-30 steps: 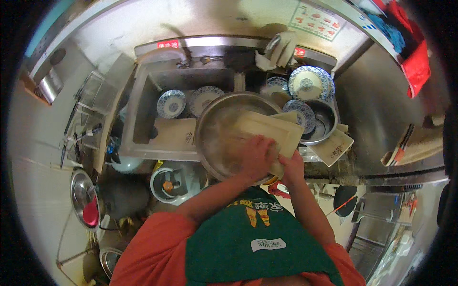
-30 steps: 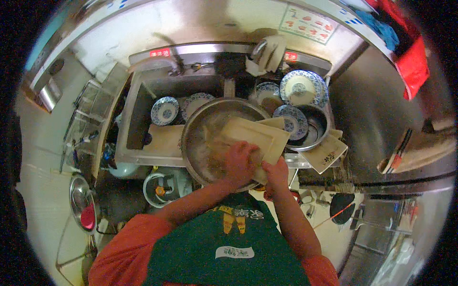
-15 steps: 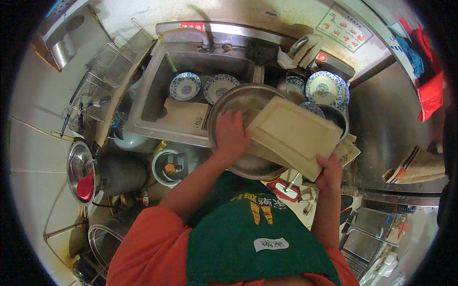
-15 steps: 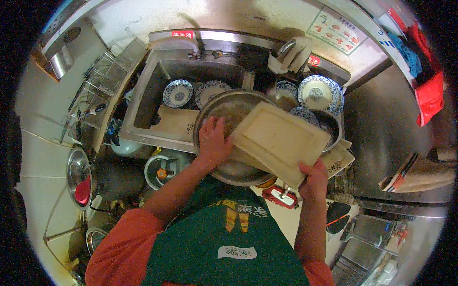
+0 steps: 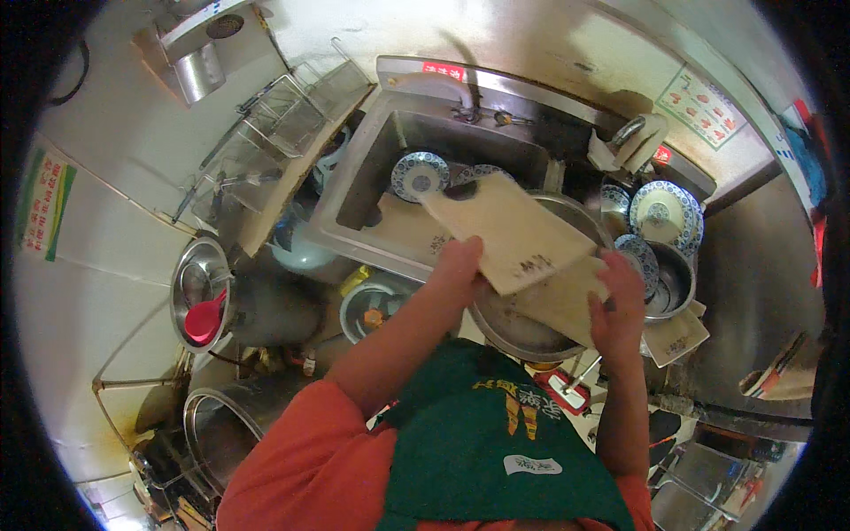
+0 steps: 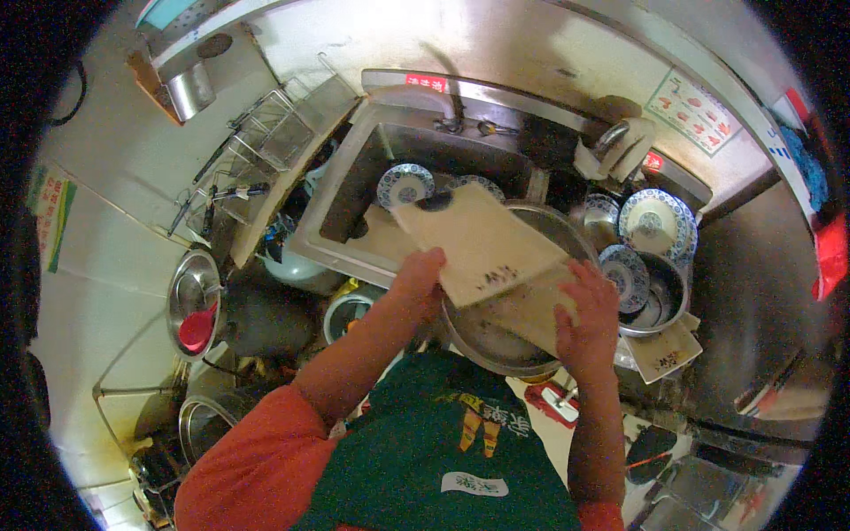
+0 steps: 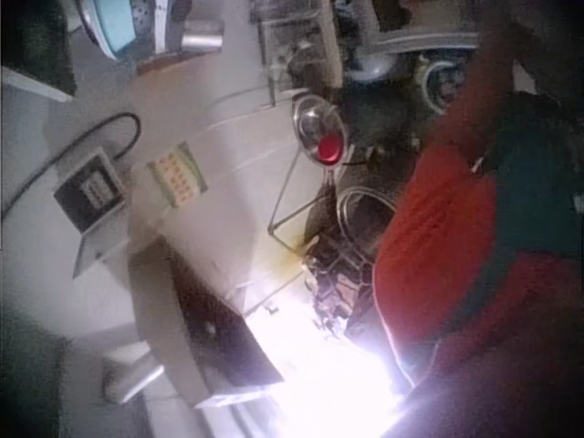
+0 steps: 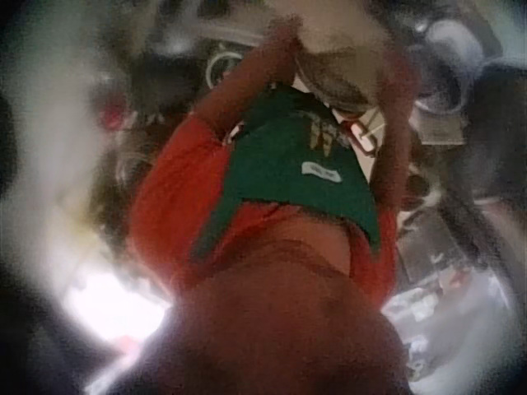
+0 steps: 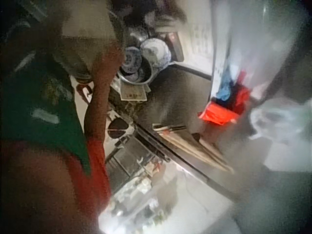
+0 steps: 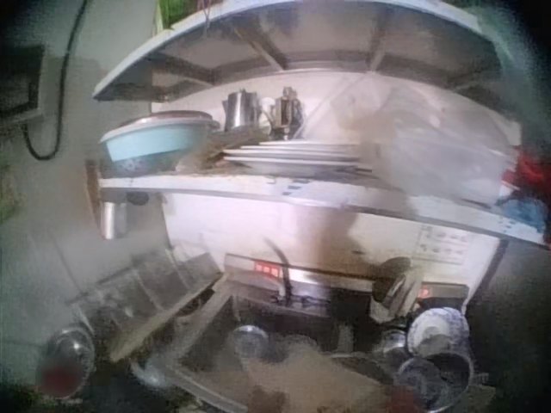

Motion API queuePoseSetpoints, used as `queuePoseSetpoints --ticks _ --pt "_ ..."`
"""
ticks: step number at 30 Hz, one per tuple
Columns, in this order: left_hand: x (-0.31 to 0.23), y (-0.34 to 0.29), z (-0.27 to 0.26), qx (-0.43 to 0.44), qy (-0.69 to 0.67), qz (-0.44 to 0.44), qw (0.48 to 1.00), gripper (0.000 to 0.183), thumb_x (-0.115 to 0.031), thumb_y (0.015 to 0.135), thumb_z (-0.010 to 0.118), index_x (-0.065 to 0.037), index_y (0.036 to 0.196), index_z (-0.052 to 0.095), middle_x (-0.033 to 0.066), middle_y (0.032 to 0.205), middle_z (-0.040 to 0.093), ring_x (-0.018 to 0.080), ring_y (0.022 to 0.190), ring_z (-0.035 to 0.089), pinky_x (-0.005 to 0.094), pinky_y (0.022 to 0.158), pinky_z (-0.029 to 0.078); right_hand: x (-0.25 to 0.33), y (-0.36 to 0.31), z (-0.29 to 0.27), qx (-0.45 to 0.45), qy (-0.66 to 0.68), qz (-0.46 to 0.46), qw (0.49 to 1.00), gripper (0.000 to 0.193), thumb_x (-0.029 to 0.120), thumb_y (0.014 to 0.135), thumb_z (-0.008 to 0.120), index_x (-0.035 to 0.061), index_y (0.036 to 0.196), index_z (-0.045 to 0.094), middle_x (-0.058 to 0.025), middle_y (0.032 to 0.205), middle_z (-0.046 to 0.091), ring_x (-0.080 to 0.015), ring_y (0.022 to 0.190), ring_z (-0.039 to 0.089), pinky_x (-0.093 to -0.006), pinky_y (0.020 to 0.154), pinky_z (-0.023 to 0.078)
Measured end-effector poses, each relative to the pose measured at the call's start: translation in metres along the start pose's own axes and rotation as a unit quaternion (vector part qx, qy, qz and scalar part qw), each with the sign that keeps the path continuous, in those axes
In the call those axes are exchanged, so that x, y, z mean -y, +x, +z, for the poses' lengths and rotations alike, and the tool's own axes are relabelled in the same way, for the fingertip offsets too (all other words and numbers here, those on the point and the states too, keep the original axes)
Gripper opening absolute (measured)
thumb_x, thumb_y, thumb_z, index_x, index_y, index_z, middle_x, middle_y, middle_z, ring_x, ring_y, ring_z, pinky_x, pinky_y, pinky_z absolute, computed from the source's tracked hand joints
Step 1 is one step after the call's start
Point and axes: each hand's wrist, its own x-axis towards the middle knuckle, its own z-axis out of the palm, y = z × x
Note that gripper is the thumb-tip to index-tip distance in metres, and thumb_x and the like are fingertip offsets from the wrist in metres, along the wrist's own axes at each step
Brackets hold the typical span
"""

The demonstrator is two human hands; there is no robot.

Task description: The person washes multiple square plates and a round metal bowl in a sink using a sponge. They scrub each item with soapy water, rinse, and place the cleaned items into the sink basin.

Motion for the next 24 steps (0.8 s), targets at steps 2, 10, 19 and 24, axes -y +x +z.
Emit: queuePoseSetpoints --ticks 2,10,19,24 --pt "-0.010 0.028 -0.039 -0.093 0.013 0.026 0.995 0.034 -0.014 0.092 0.056 0.002 0.122 0.057 0.0168 0.109 0.067 0.0269 0.095 0.070 0.0422 0.077 0.060 -0.008 -0.012 0.006 -0.036 0.123 0.143 0.981 0.039 -0.003 0.081 0.065 0.0062 0.118 0.061 -0.0149 0.127 0.066 -0.0308 0.115 0.065 -0.0407 0.099 0.049" --pt "-0.042 0.147 -0.143 -0.307 0.091 0.024 0.947 0.027 -0.017 0.085 0.065 0.003 0.104 0.063 0.0189 0.094 0.068 0.0299 0.084 0.070 0.0406 0.062 0.058 -0.019 -0.063 0.033 0.003 0.325 0.351 0.878 0.029 0.001 0.091 0.064 0.0007 0.120 0.062 -0.0095 0.115 0.069 -0.0171 0.105 0.065 -0.0328 0.095 0.050" --pt "-0.010 0.268 -0.197 -0.190 0.861 -0.117 0.458 0.034 -0.038 0.081 0.077 -0.022 0.112 0.076 -0.0008 0.118 0.071 0.0269 0.108 0.066 0.0602 0.084 0.046 -0.004 -0.084 0.017 0.042 0.265 0.393 0.879 0.027 0.007 0.090 0.065 0.0010 0.117 0.065 -0.0084 0.107 0.072 -0.0173 0.099 0.068 -0.0330 0.088 0.053" --pt "-0.020 0.258 -0.181 -0.209 0.810 -0.101 0.539 0.034 -0.033 0.088 0.071 -0.025 0.121 0.071 0.0031 0.128 0.065 0.0263 0.121 0.058 0.0612 0.092 0.044 -0.026 -0.105 -0.003 0.030 0.091 0.435 0.895 0.032 0.017 0.087 0.068 0.0023 0.116 0.065 -0.0161 0.103 0.073 -0.0267 0.095 0.071 -0.0381 0.085 0.055"
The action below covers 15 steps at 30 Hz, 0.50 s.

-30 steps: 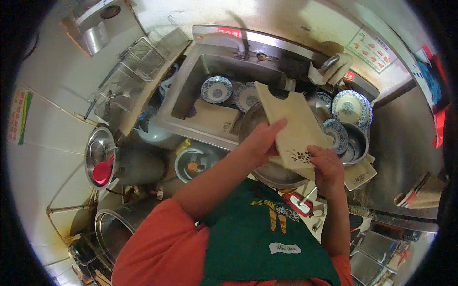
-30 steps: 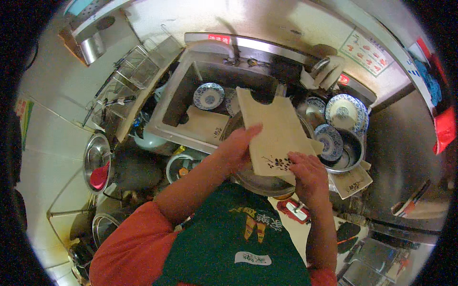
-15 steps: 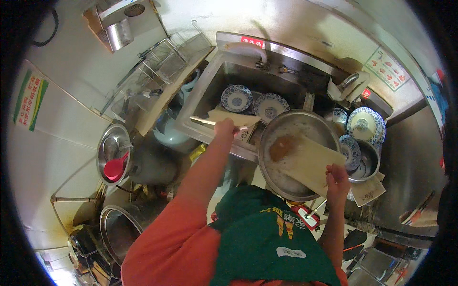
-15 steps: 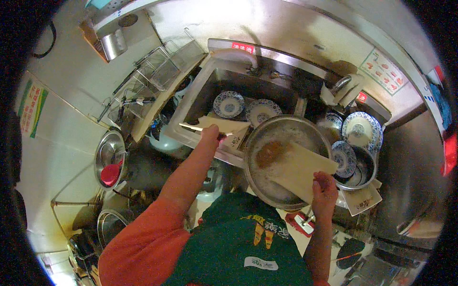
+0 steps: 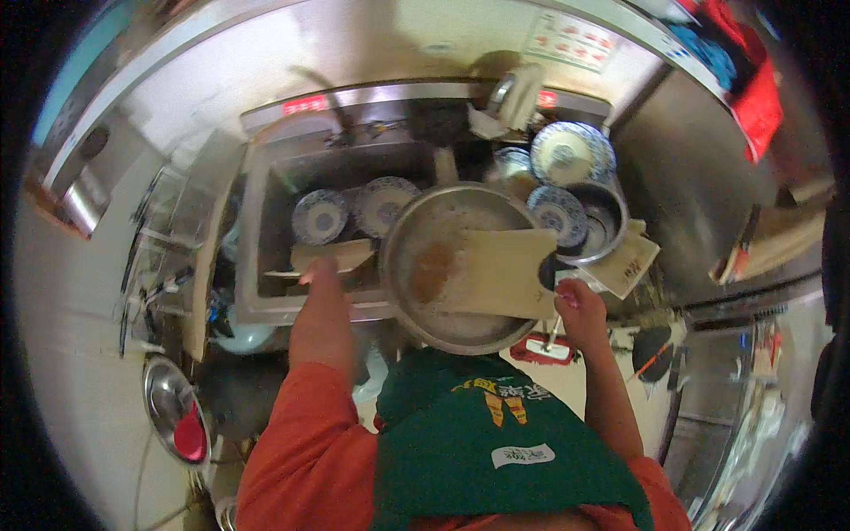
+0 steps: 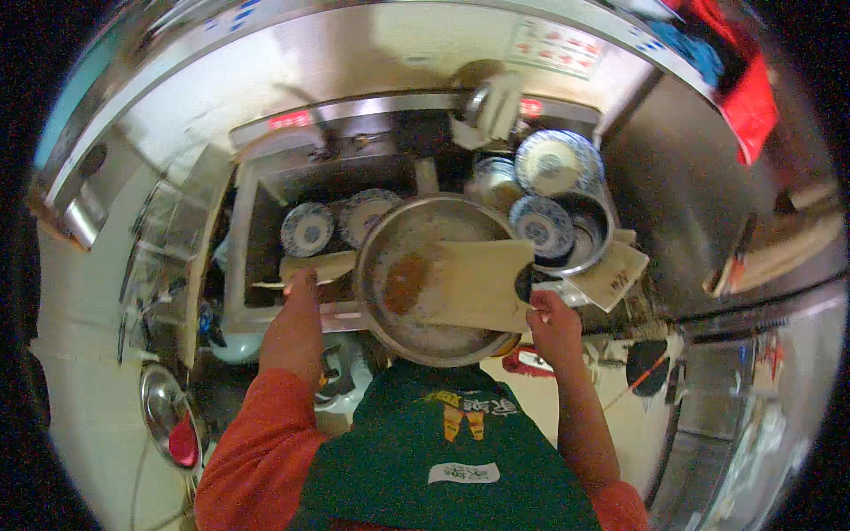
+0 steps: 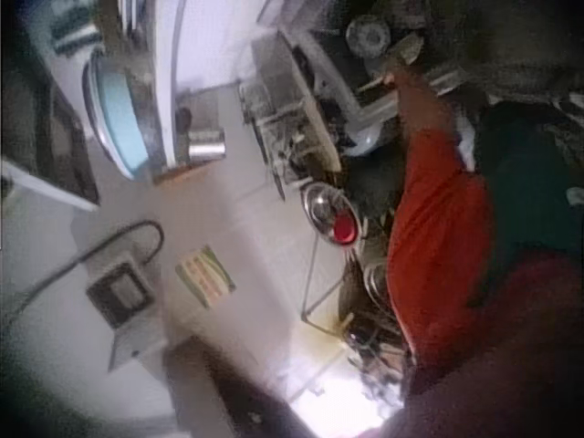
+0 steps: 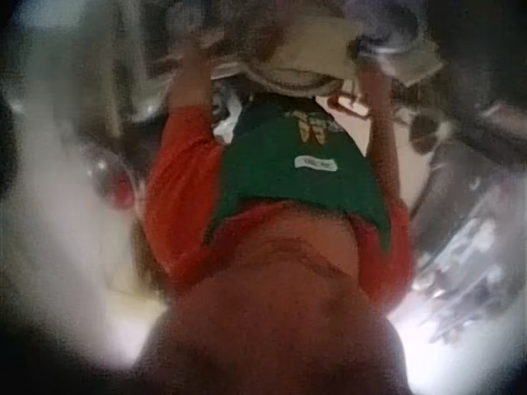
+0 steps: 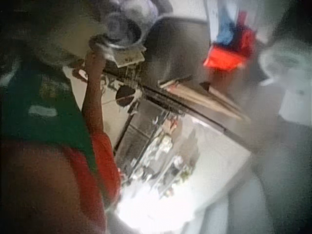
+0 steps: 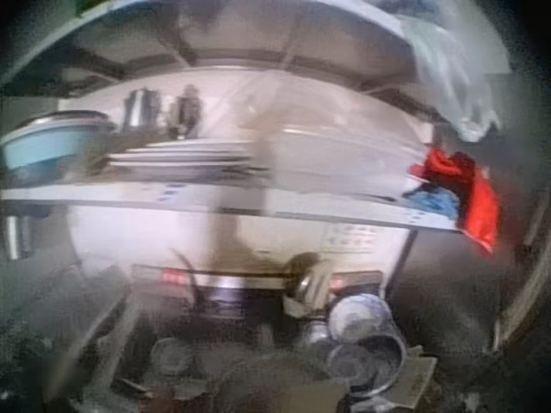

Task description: The person washes multiple square plates and a round metal bowl in a sink using a sponge. They scrub each item with soapy water, rinse, and place the cleaned items into the sink basin.

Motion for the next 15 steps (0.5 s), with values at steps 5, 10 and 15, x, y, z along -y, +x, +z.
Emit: queuePoseSetpoints --ticks 5,10,15 --pt "-0.009 -0.007 -0.006 -0.005 -0.320 -0.090 0.943 0.034 -0.029 0.089 0.067 -0.017 0.121 0.068 0.0100 0.119 0.063 0.0297 0.113 0.058 0.0576 0.090 0.045 -0.020 0.009 -0.002 -0.046 -0.067 0.054 0.995 0.036 0.023 0.083 0.069 0.0040 0.115 0.066 -0.0165 0.098 0.074 -0.0319 0.091 0.072 -0.0412 0.084 0.055" --pt "-0.008 -0.014 -0.005 -0.005 -0.499 -0.090 0.862 0.034 -0.026 0.090 0.063 -0.009 0.120 0.064 0.0169 0.111 0.061 0.0331 0.104 0.058 0.0540 0.088 0.047 -0.030 0.025 0.018 -0.005 -0.117 0.070 0.991 0.034 0.025 0.083 0.064 0.0029 0.108 0.067 -0.0206 0.099 0.071 -0.0421 0.093 0.067 -0.0485 0.084 0.054" --pt "-0.048 -0.072 -0.028 -0.357 -0.445 0.069 0.818 0.038 -0.022 0.091 0.059 -0.002 0.123 0.061 0.0226 0.117 0.059 0.0367 0.110 0.056 0.0497 0.093 0.047 -0.033 0.043 0.031 0.045 -0.179 0.075 0.980 0.034 0.025 0.081 0.065 0.0011 0.104 0.067 -0.0234 0.098 0.070 -0.0426 0.094 0.066 -0.0482 0.084 0.053"
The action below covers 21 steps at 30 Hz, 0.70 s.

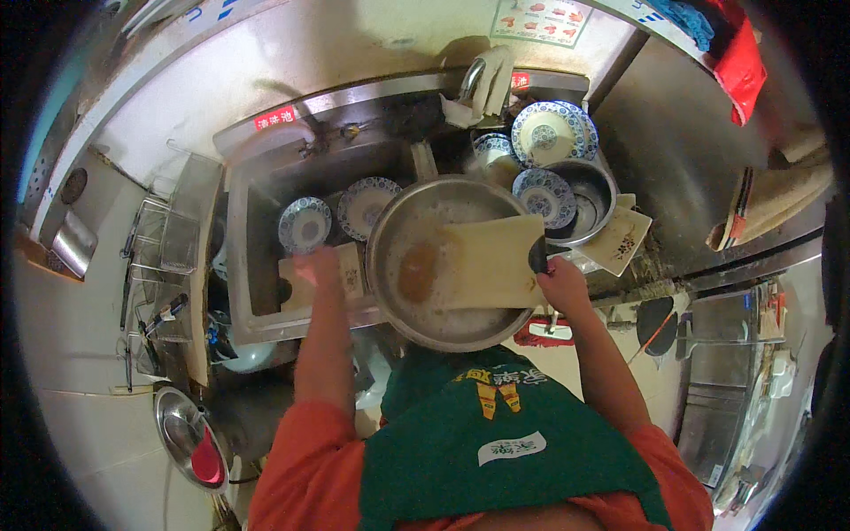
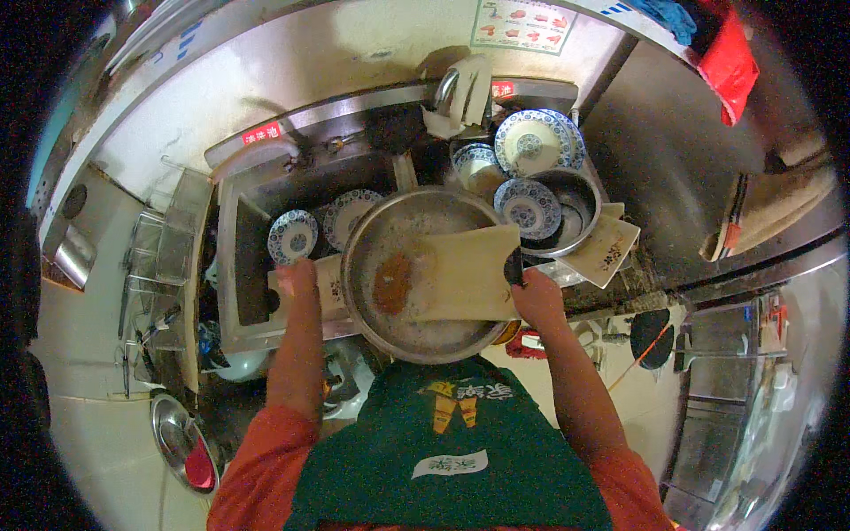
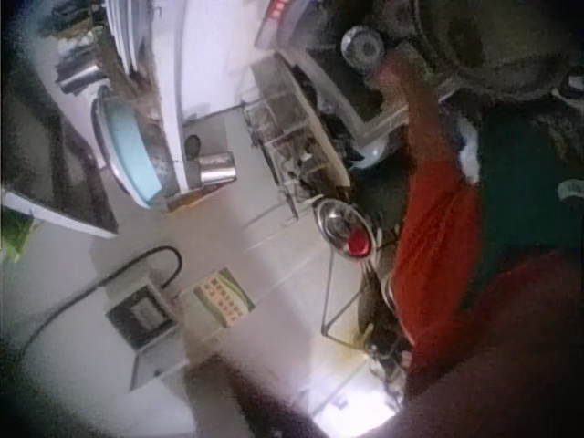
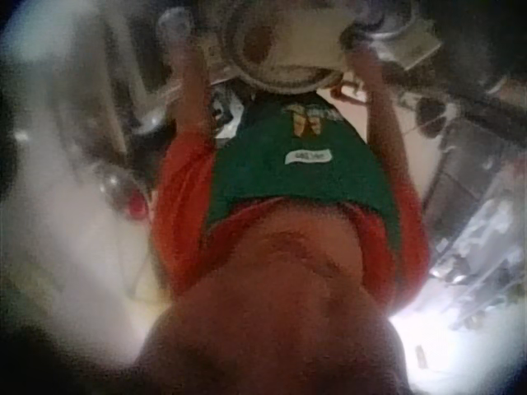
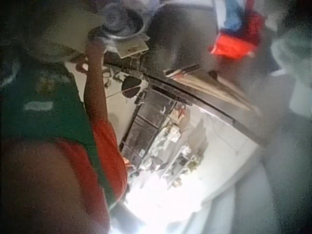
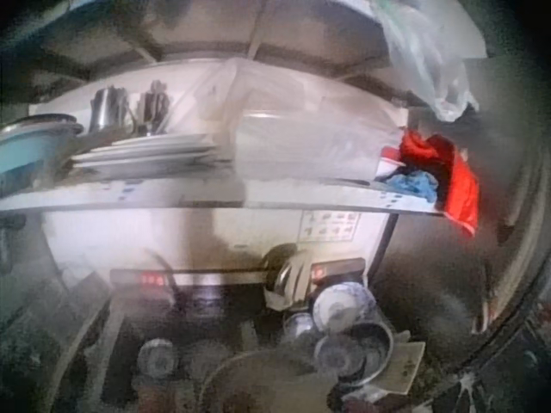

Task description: The person washes multiple square plates and a round metal bowl in a sink using a sponge. They scrub each item with soapy water, rinse, and place the cleaned items into the sink basin.

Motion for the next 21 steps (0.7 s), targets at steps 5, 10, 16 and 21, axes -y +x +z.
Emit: queuePoseSetpoints --ticks 5,10,16,21 --pt "-0.063 -0.124 -0.033 0.358 -0.024 0.348 0.866 0.047 -0.023 0.085 0.061 0.007 0.121 0.057 0.0271 0.124 0.056 0.0409 0.119 0.053 0.0498 0.106 0.041 0.017 0.012 0.005 0.090 0.391 0.042 0.915 0.033 0.025 0.091 0.065 0.0030 0.116 0.064 -0.0153 0.107 0.070 -0.0308 0.092 0.069 -0.0428 0.082 0.055" --pt "-0.086 -0.199 -0.022 0.233 0.214 0.395 0.862 0.051 -0.023 0.080 0.068 -0.002 0.125 0.055 0.0281 0.126 0.054 0.0424 0.113 0.056 0.0495 0.101 0.046 0.045 0.017 0.005 0.137 0.618 0.177 0.754 0.034 0.025 0.100 0.058 0.0035 0.126 0.059 -0.0095 0.115 0.068 -0.0251 0.095 0.069 -0.0421 0.082 0.056" --pt "-0.114 -0.216 0.000 0.498 0.032 0.171 0.850 0.057 -0.016 0.083 0.067 -0.004 0.136 0.050 0.0269 0.128 0.054 0.0417 0.119 0.056 0.0481 0.100 0.048 0.062 0.013 -0.012 0.115 0.672 0.179 0.709 0.045 0.041 0.104 0.051 0.0041 0.128 0.058 -0.0114 0.117 0.067 -0.0278 0.099 0.069 -0.0437 0.085 0.056" --pt "-0.173 -0.274 -0.020 0.479 -0.230 0.235 0.814 0.055 -0.006 0.086 0.055 -0.003 0.140 0.049 0.0220 0.136 0.054 0.0388 0.128 0.051 0.0472 0.107 0.044 0.060 0.014 -0.008 0.120 0.680 0.177 0.702 0.049 0.046 0.105 0.047 0.0084 0.136 0.054 -0.0090 0.126 0.064 -0.0258 0.108 0.066 -0.0412 0.092 0.054"
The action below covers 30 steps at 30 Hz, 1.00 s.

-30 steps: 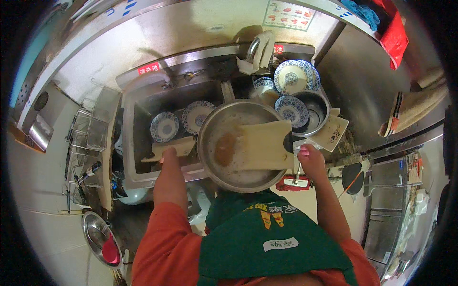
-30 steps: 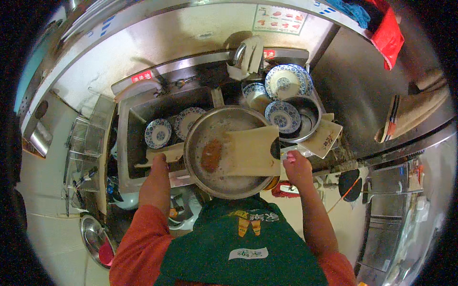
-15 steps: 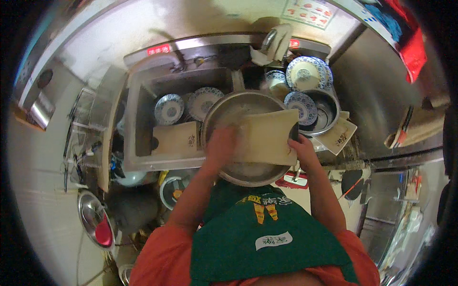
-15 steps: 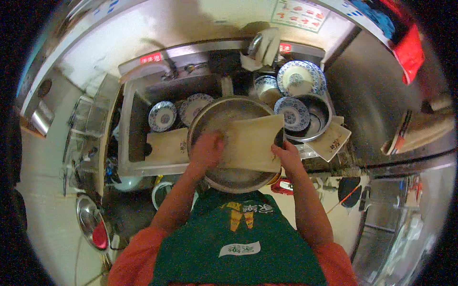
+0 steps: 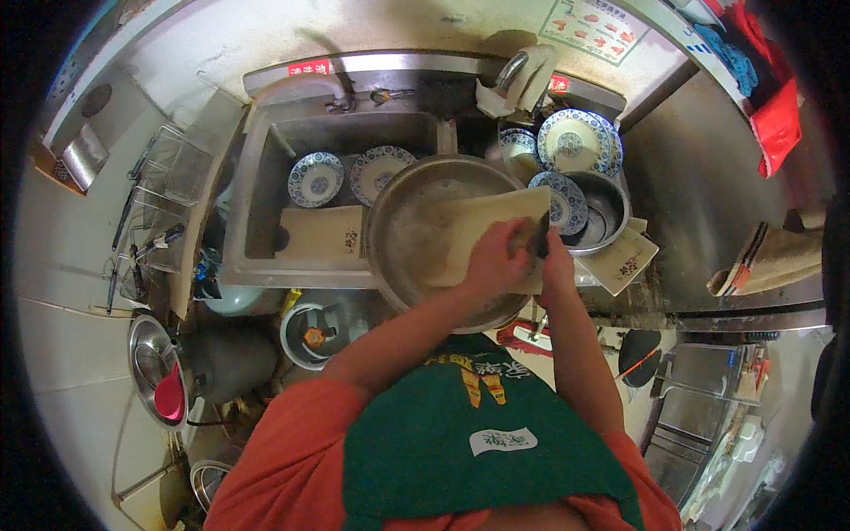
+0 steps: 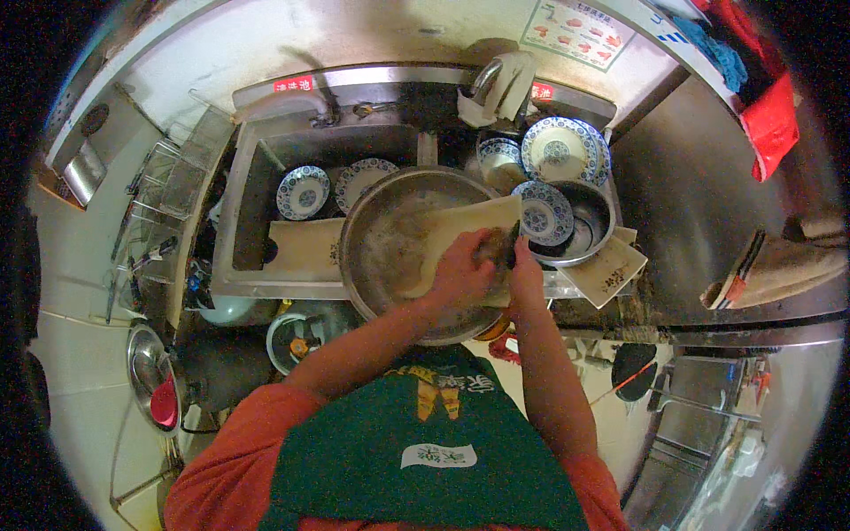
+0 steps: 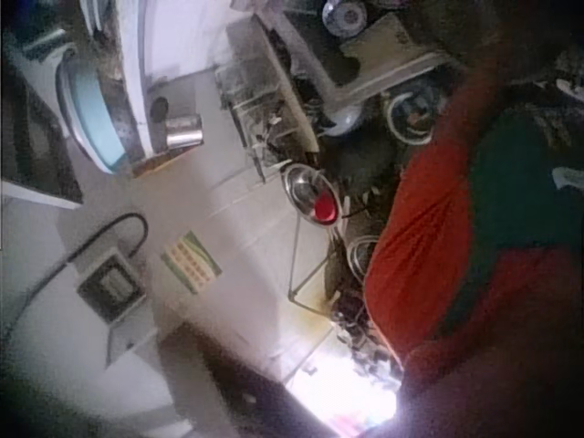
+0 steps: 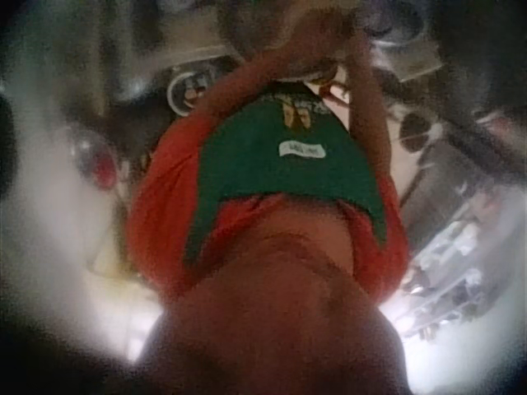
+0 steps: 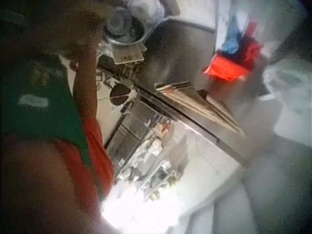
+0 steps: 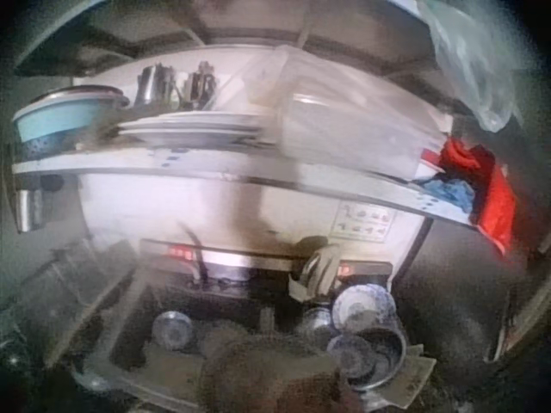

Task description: The person washes multiple square plates and a round metal bowl in a sink using a sponge. They scrub each item with soapy water, rinse, and place the cleaned items into the sink basin.

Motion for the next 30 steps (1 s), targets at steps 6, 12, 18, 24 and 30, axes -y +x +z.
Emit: queuePoseSetpoints --ticks 6,12,18,24,30 --pt "-0.010 0.006 -0.004 0.058 0.146 0.189 0.969 0.069 -0.006 0.086 0.058 -0.006 0.151 0.036 0.0258 0.154 0.034 0.0449 0.143 0.032 0.0479 0.120 0.028 -0.006 0.012 -0.013 -0.003 -0.103 -0.041 0.994 0.033 0.024 0.098 0.055 0.0037 0.123 0.061 -0.0089 0.113 0.066 -0.0228 0.103 0.065 -0.0383 0.087 0.054" --pt "0.058 0.011 -0.055 0.062 0.341 0.032 0.938 0.076 -0.016 0.077 0.074 0.000 0.144 0.042 0.0250 0.150 0.037 0.0418 0.139 0.039 0.0505 0.117 0.032 0.007 -0.009 -0.015 -0.012 -0.164 -0.096 0.982 0.043 -0.002 0.074 0.052 -0.0047 0.116 0.061 -0.0113 0.101 0.068 -0.0236 0.086 0.066 -0.0371 0.075 0.055" --pt "0.100 0.011 -0.102 0.024 0.491 -0.185 0.851 0.052 -0.024 0.080 0.074 -0.006 0.127 0.059 0.0221 0.128 0.059 0.0412 0.112 0.062 0.0493 0.096 0.051 0.039 -0.033 -0.014 -0.048 -0.281 -0.189 0.940 0.051 -0.003 0.073 0.051 -0.0078 0.123 0.058 -0.0132 0.110 0.068 -0.0229 0.096 0.065 -0.0329 0.087 0.051" --pt "0.078 0.025 -0.119 0.104 0.404 -0.209 0.885 0.038 -0.037 0.085 0.064 -0.004 0.103 0.073 0.0154 0.107 0.072 0.0334 0.093 0.072 0.0456 0.082 0.058 0.042 -0.038 -0.012 -0.008 -0.283 -0.295 0.913 0.057 -0.006 0.072 0.049 -0.0068 0.129 0.056 -0.0136 0.115 0.067 -0.0226 0.102 0.064 -0.0324 0.092 0.049" --pt "0.020 0.015 -0.066 0.201 0.067 -0.088 0.973 0.037 -0.028 0.098 0.048 -0.004 0.117 0.068 0.0196 0.122 0.065 0.0322 0.115 0.063 0.0422 0.100 0.049 0.028 -0.027 -0.007 -0.047 -0.210 -0.189 0.958 0.061 -0.007 0.071 0.048 -0.0028 0.131 0.055 -0.0111 0.113 0.066 -0.0216 0.098 0.064 -0.0323 0.086 0.050"
